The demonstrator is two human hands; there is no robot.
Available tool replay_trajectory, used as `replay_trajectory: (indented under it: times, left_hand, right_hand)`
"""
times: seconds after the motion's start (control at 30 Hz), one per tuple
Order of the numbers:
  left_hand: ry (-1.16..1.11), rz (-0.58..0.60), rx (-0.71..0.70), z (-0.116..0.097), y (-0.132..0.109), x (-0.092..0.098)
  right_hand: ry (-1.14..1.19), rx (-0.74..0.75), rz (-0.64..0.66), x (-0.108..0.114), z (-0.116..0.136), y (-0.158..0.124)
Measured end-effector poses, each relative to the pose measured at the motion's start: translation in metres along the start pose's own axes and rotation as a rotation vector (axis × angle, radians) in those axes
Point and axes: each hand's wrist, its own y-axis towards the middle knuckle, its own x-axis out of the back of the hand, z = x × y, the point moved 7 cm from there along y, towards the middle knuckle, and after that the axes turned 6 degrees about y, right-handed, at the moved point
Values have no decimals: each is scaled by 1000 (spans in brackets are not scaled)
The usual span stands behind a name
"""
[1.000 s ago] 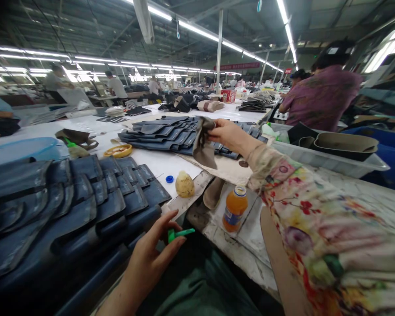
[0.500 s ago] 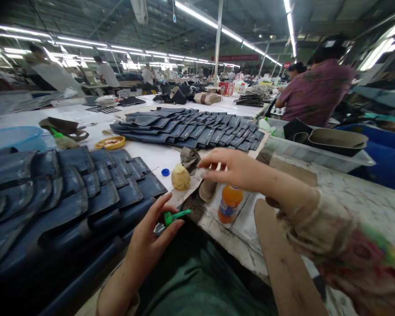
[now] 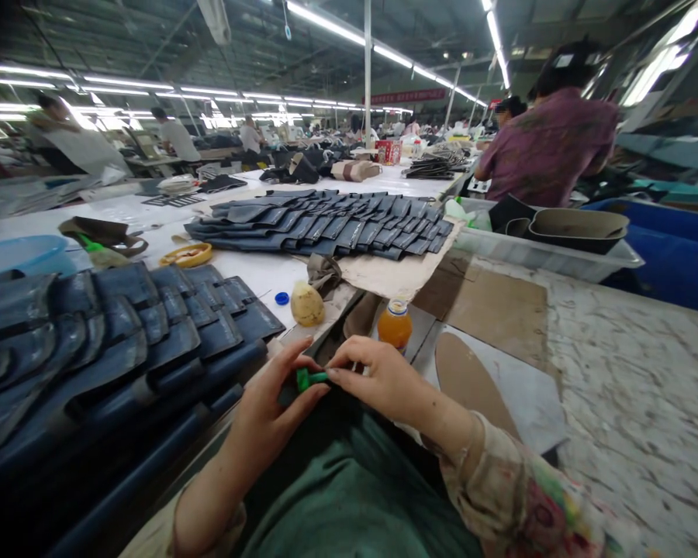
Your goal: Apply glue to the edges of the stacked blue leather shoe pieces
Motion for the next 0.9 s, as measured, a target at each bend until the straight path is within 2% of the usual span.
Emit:
replay_trajectory:
  times: [0.13,0.33,0.43,0.53,0.63,0.77,0.9]
  left_hand:
    - [27,29,-13,-2,3,-3]
    - [3,13,40,3,6,2]
    - [15,14,77,9,9,3]
    - [52,33,103,16,20,-3]
    - [81,43,93,22,42,-21]
    - [113,26,40,26,88,-56]
    - [200,-40,55,35,148,-81]
  right_hand:
    - [12,-89,-72,7,-10,-4]
    - [-185,-146,-165,30,-26,-19]
    - [-228,-216,-205,42,-47,-31]
    - [-183,-296,-206,43,-74,-42]
    - [-115,-378,-139,31,-97,-49]
    - [-137,-472,8,11,-114,-56]
    - [-83,-373,150,3,-110,-60]
